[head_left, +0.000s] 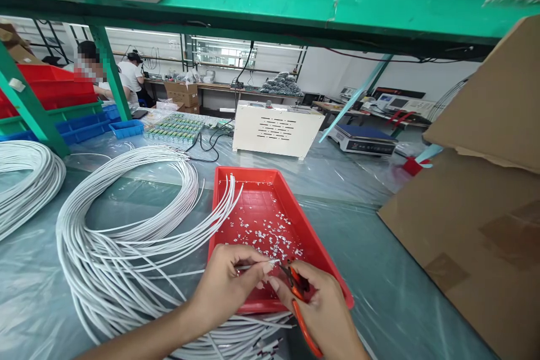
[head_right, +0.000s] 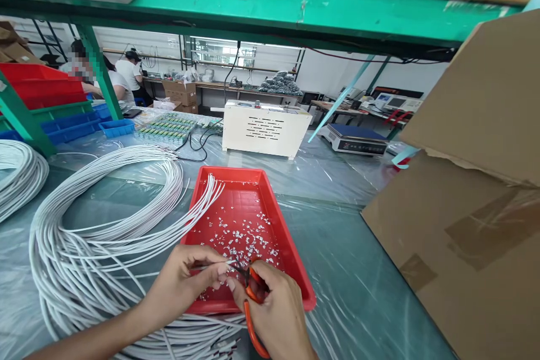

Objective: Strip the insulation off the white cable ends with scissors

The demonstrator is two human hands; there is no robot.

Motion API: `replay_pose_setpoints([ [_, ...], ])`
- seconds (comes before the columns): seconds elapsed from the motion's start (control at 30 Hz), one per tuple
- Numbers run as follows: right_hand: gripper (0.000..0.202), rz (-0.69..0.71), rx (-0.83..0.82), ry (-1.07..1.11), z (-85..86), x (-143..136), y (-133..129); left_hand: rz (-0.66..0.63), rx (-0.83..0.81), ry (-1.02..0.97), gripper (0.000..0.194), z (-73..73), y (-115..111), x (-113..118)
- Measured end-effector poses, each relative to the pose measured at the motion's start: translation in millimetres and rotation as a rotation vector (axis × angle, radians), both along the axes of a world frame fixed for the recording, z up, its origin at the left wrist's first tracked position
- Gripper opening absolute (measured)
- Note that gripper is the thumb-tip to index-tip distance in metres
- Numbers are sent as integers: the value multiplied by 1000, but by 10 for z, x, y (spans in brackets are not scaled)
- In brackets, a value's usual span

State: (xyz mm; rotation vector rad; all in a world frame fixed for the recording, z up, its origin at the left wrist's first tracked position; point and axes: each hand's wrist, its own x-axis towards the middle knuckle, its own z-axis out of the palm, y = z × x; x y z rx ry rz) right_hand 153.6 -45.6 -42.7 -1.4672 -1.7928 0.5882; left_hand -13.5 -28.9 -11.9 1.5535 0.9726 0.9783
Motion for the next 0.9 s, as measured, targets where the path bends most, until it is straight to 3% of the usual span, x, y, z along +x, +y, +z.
replay_pose_setpoints([
  [0.13,17,37,-99,325,71,27,-2,26,-80,-97,18,-3,-4,27],
  [0.33,10,55,-185,641,20,2,-18,154,26,34,12,-36,-111,83],
  [0.6,17,-7,-133,734,0,-46,-33,194,165,67,12,-137,-173,119],
  [0.9,8,-51,-110,786,29,-119,-28,188,87,81,15,-143,-176,158],
])
